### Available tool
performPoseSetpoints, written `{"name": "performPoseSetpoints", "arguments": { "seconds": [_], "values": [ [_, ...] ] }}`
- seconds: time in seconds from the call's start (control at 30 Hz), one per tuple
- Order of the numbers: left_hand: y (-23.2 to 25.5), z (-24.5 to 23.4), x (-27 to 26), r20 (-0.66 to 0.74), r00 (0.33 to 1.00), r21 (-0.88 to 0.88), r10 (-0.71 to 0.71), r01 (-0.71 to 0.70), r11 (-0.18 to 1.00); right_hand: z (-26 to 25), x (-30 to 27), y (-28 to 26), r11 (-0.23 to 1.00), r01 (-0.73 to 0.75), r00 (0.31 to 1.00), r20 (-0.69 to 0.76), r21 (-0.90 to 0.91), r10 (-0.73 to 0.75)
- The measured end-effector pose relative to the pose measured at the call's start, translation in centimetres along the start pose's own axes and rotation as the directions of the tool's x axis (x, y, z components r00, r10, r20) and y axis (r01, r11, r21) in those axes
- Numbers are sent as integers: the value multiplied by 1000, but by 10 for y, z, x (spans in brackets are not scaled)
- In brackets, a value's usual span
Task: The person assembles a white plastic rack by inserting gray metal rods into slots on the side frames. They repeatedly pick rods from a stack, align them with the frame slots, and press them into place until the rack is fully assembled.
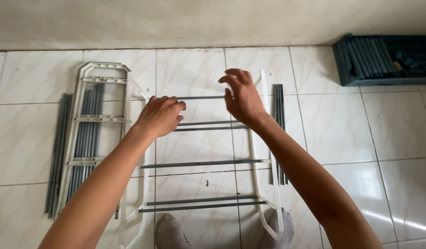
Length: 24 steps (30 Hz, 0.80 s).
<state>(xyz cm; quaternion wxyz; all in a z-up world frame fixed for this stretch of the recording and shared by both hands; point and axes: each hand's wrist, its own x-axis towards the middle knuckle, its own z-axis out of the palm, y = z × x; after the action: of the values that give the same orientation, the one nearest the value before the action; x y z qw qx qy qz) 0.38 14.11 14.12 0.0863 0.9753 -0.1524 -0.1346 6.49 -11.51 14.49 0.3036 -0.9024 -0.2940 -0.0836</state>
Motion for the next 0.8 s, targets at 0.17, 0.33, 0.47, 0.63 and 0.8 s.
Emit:
{"name": "performPoseSetpoints", "arguments": {
  "seconds": [0.17,0.33,0.47,0.63,0.8],
  "values": [
    [-37,-8,-52,-132,982,12,-137,140,990,47,21,-43,998,59,974,217,16,-61],
    [-58,28,-86,-466,845,9,-262,300,954,99,25,-74,999,28,897,440,41,-44],
    [-67,61,-91,-522,728,-155,-444,431,889,138,17,-86,999,10,842,538,39,-30],
    [-56,89,-78,-329,676,-374,-659,548,748,183,3,-94,1000,-27,798,603,3,20],
    [-43,103,-74,-532,646,-260,-548,491,831,215,-3,-92,994,-64,875,485,85,15]
  ]
}}
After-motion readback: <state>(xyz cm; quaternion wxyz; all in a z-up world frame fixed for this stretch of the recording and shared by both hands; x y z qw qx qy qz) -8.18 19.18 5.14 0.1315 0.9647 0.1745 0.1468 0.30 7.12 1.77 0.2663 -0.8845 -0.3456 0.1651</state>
